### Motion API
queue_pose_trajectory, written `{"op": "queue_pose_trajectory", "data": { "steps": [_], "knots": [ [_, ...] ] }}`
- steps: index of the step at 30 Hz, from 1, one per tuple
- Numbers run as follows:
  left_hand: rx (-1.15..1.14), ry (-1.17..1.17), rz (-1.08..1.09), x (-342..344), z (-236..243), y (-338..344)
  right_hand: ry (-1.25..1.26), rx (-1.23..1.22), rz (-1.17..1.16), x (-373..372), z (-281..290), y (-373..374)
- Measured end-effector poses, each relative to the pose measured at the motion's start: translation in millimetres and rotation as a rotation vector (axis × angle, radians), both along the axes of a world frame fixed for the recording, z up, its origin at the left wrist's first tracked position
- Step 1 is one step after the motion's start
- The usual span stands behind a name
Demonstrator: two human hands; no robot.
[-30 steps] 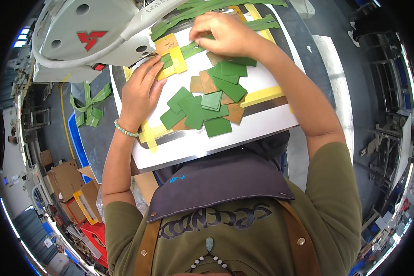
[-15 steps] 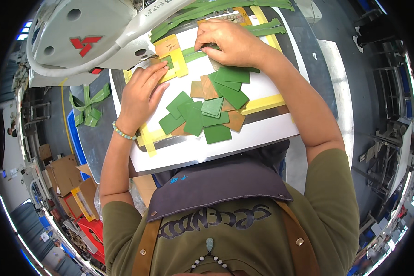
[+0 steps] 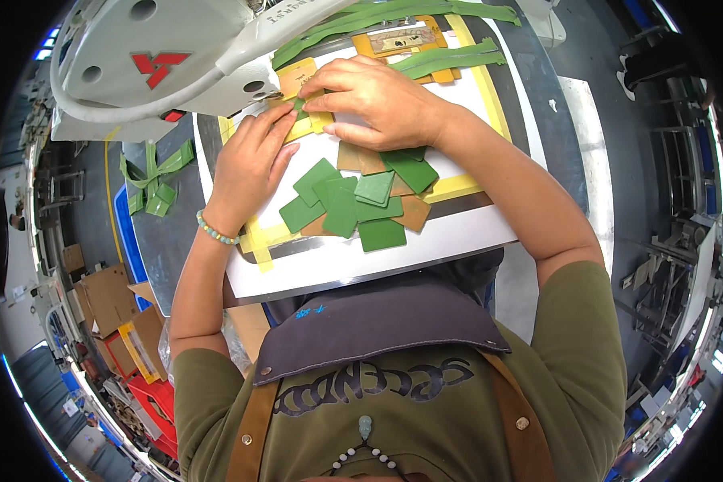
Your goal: The recorder is sewing green and brown leather patches together using an industrial sewing machine.
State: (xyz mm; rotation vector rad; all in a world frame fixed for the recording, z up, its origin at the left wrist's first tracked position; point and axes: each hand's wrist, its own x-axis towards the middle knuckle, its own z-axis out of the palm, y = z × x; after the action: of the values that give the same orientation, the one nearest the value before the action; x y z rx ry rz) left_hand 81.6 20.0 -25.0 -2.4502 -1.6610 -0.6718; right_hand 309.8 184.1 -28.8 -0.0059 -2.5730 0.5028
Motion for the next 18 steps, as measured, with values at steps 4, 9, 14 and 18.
{"op": "queue_pose_trajectory", "data": {
  "steps": [4,9,14,18],
  "knots": [
    [-0.004,0.02,-0.018,-2.6,0.5,0.8,0.005,0.02,-0.011,1.6,-0.7,2.7],
    [-0.022,0.098,0.008,-1.5,-0.7,-1.3,-0.013,-0.052,-0.043,1.1,-5.3,3.4],
    [-0.011,0.075,0.023,1.3,0.3,-1.9,-0.032,-0.054,-0.043,0.9,-3.9,2.3],
    [-0.025,0.073,0.032,1.6,0.4,-3.3,-0.054,0.037,-0.041,0.3,0.4,-1.2]
  ]
}}
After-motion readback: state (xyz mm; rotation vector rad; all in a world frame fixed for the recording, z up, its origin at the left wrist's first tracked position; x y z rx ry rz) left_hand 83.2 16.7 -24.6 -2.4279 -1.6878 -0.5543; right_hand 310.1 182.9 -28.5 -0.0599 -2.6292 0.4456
